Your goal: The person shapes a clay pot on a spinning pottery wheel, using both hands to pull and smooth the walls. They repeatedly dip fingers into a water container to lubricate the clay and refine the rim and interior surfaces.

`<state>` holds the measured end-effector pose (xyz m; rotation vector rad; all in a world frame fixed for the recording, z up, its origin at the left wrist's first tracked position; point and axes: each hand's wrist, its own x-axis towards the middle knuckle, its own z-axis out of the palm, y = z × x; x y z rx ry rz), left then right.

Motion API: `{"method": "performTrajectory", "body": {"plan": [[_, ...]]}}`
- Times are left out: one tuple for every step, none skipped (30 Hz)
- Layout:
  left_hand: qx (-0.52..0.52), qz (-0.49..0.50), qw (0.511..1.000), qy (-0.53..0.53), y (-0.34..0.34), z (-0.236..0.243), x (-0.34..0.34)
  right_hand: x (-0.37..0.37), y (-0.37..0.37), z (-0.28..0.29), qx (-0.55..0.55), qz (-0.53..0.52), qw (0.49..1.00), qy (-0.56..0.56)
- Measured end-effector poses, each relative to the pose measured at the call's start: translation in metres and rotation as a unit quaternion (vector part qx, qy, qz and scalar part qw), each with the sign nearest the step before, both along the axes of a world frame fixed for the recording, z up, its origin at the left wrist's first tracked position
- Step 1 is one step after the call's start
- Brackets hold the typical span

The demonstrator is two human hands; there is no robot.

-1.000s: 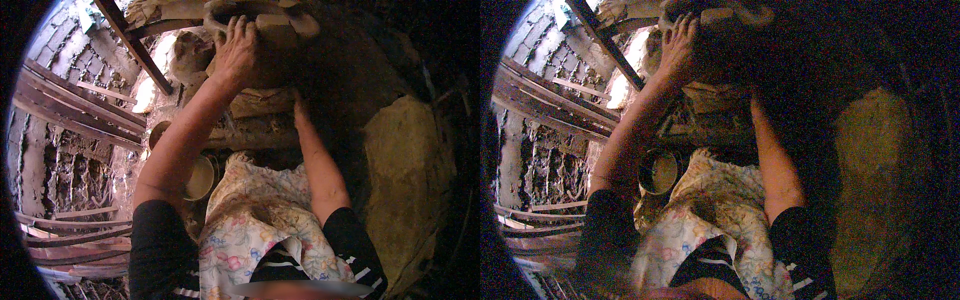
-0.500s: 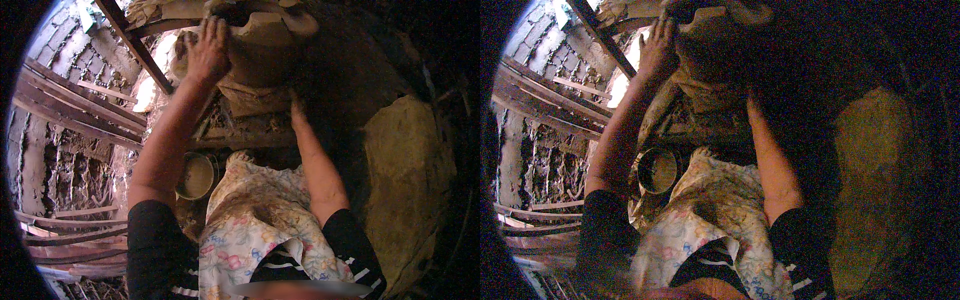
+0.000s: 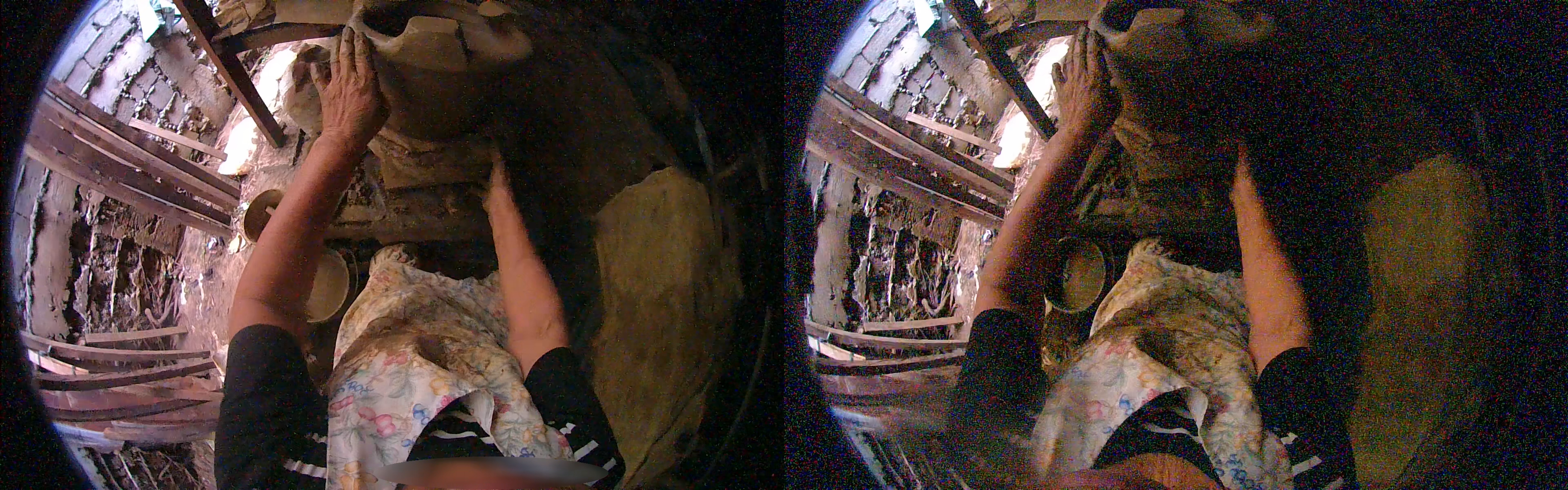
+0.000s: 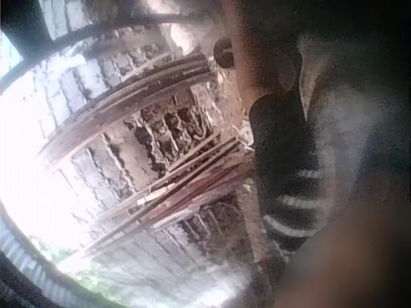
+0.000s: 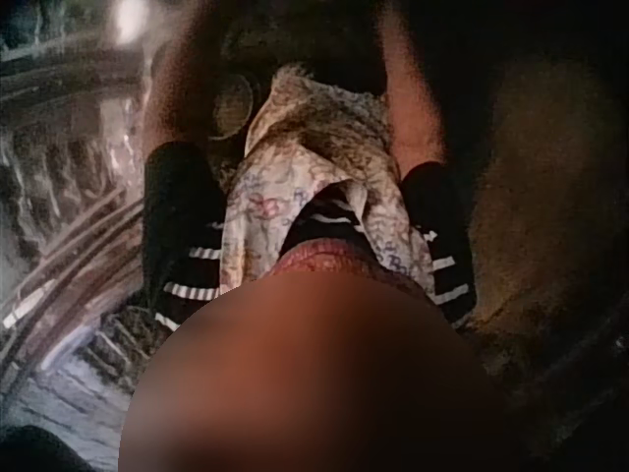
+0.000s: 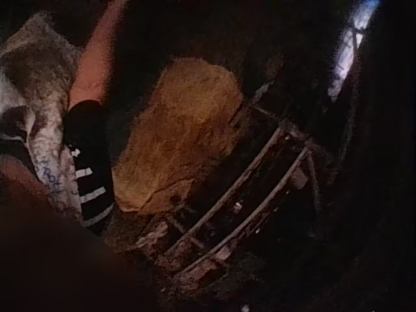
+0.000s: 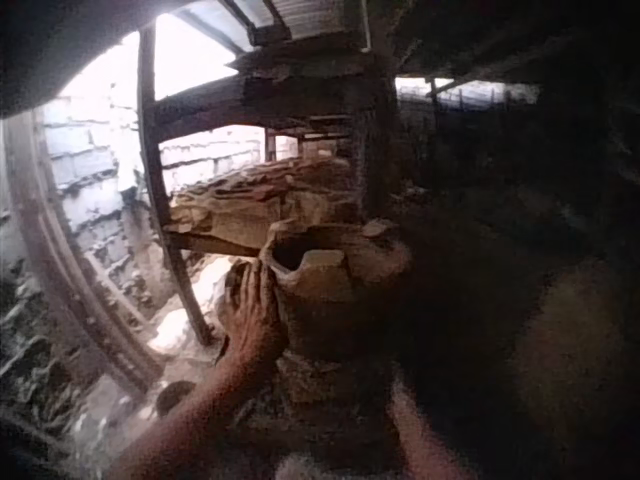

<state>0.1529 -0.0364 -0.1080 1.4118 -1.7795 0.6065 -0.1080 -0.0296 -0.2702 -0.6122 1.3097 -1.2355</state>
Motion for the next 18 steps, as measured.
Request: {"method": "performTrajectory", "body": {"plan": [[0.015,-0.010,1.000,0.017,-0.002,0.000,-0.002,0.002,0.002,0.004,-0.005,0.021,1.000,-0.006],[-0.011,-0.032,0.999,0.028,-0.004,-0.001,-0.008,0.005,0.004,0.010,-0.009,0.042,0.999,-0.012],[-0.073,-0.052,0.996,0.022,-0.006,-0.005,-0.015,0.007,0.006,0.016,-0.012,0.061,0.998,-0.016],[-0.057,-0.067,0.996,0.014,-0.010,-0.009,-0.023,0.011,0.011,0.019,-0.015,0.056,0.998,-0.011],[-0.041,-0.045,0.998,0.029,-0.012,-0.014,-0.028,0.015,0.016,0.022,-0.020,0.053,0.998,-0.007],[-0.051,-0.019,0.998,0.032,-0.015,-0.019,-0.031,0.018,0.020,0.025,-0.030,0.071,0.997,-0.001],[-0.032,0.010,0.999,0.026,-0.017,-0.022,-0.030,0.018,0.023,0.028,-0.014,0.048,0.999,-0.014],[0.045,0.138,0.988,-0.053,-0.017,-0.027,-0.026,0.015,0.023,0.028,-0.002,0.048,0.999,-0.024],[0.045,0.117,0.991,-0.037,-0.019,-0.028,-0.017,0.012,0.022,0.028,0.006,0.056,0.998,-0.035],[0.049,0.098,0.994,-0.021,-0.019,-0.029,-0.003,0.006,0.019,0.025,-0.002,0.039,0.998,-0.046],[0.087,0.092,0.992,-0.006,-0.019,-0.028,0.013,-0.001,0.014,0.022,-0.020,0.031,0.998,-0.058],[0.050,0.108,0.993,-0.002,-0.021,-0.029,0.023,-0.009,0.005,0.016,-0.051,0.036,0.995,-0.074],[0.069,0.041,0.995,0.064,-0.026,-0.026,0.035,-0.016,-0.004,0.011,-0.039,0.029,0.997,-0.056],[0.119,-0.024,0.984,0.127,-0.035,-0.018,0.049,-0.019,-0.014,0.003,-0.038,0.034,0.998,-0.040],[0.167,-0.100,0.962,0.192,-0.045,-0.012,0.061,-0.021,-0.022,-0.005,-0.035,0.038,0.998,-0.024],[0.025,-0.129,0.986,0.104,-0.056,-0.008,0.067,-0.022,-0.026,-0.013,-0.042,0.036,0.998,-0.023],[0.058,-0.140,0.982,0.115,-0.066,-0.004,0.072,-0.021,-0.029,-0.020,-0.052,0.035,0.998,-0.021],[0.071,-0.156,0.979,0.114,-0.075,0.002,0.076,-0.020,-0.030,-0.023,-0.061,0.033,0.997,-0.021]]}}
